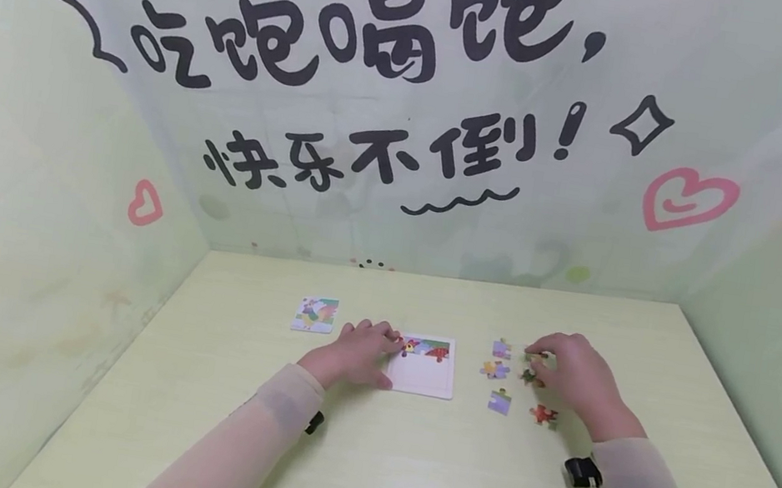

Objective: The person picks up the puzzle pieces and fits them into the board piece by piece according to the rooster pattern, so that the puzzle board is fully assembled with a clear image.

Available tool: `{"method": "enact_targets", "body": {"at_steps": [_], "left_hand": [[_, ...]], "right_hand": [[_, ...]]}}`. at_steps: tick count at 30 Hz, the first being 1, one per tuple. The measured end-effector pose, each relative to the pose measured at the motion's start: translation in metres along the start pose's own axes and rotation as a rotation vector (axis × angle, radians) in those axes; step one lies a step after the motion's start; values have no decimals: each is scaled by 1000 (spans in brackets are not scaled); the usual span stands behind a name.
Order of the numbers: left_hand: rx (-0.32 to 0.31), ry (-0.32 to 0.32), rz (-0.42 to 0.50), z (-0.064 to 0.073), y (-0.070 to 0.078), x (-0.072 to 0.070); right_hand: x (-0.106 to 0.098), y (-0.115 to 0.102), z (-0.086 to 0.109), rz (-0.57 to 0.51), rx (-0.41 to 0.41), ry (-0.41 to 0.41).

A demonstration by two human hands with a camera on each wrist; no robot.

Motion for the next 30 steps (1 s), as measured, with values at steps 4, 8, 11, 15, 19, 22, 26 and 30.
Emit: {"method": "enact_targets", "body": {"at_steps": [4, 8, 11, 15, 19, 22, 26, 30], "left_hand": [[-6, 8, 10, 1, -2, 1], [-11, 9, 33, 2, -3, 2], [-12, 5, 36, 2, -4, 4], [-6, 9, 26, 2, -5, 4], [-6, 17, 22, 1, -5, 2], [-4, 21, 20, 1, -5, 1], [-1, 24, 25, 0, -4, 2], [-12, 28, 31, 0, -3, 2]], "right_hand": [[1, 8, -2, 12, -20, 7], [3, 14, -3, 5, 16, -25], [5, 18, -3, 4, 49, -49], [7, 21, -6, 12, 64, -57], [7, 22, -9, 9, 57, -49], [7, 23, -11, -1, 52, -45], [7, 26, -12, -14, 52, -41], [9, 30, -13, -21, 63, -43]]}}
Point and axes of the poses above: each hand's wrist, its own z-axis away from the middle knuckle, its own x-axis out of the palm, y = z × x, the point moved 1 cm from there along -z, towards the middle knuckle, and after that the axes turned 12 degrees about y, right-handed, at the moved point
